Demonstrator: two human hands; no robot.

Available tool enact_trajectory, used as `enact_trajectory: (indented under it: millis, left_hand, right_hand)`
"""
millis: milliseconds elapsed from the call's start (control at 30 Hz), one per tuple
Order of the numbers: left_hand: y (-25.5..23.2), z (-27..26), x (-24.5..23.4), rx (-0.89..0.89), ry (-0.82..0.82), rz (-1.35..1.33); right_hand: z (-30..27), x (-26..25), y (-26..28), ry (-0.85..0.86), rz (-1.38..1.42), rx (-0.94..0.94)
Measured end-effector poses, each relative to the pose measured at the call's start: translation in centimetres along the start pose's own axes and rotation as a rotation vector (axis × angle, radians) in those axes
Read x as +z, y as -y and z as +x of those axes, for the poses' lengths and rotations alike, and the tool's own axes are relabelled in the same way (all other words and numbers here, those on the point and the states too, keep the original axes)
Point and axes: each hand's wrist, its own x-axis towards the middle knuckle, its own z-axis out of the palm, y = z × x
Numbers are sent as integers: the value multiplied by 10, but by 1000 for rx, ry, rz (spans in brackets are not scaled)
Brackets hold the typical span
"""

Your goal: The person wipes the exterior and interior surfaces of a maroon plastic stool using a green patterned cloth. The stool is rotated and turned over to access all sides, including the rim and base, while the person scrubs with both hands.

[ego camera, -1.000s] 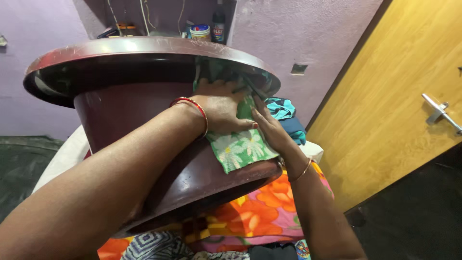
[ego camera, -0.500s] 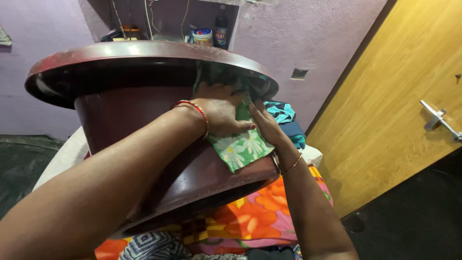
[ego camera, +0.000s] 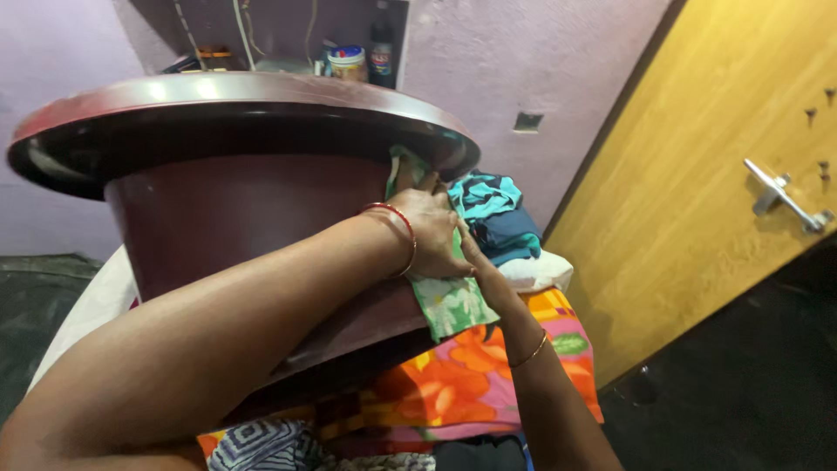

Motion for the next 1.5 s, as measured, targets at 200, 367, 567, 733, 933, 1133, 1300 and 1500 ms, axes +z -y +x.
enact_trajectory:
  millis: [200, 367, 567, 733, 933, 1133, 1300, 1500]
  left_hand:
    - [-5, -24, -9, -70, 60, 39]
    - [11, -75, -6, -144, -74, -90]
    - [37, -153, 8, -286, -197, -157]
    - [67, -200, 23, -374, -448, -187]
    - [113, -243, 17, -691, -177, -254]
    - [121, -260, 12, -608, -295, -377]
    - [121, -238, 10, -522, -235, -344]
    - [127, -186, 10, -312, -382, -165]
  right_hand:
    - [-28, 34, 47, -205, -201, 68]
    - [-25, 81, 103, 69, -442, -236]
    - [-14, 142, 161, 244, -671, -322]
    - [33, 193, 179, 353, -961, -483]
    - [92, 249, 193, 395, -1141, -536]
    - [123, 253, 187, 371, -1104, -640]
    - [130, 234, 160, 191, -1016, -342]
    - [148, 204, 132, 141, -859, -363]
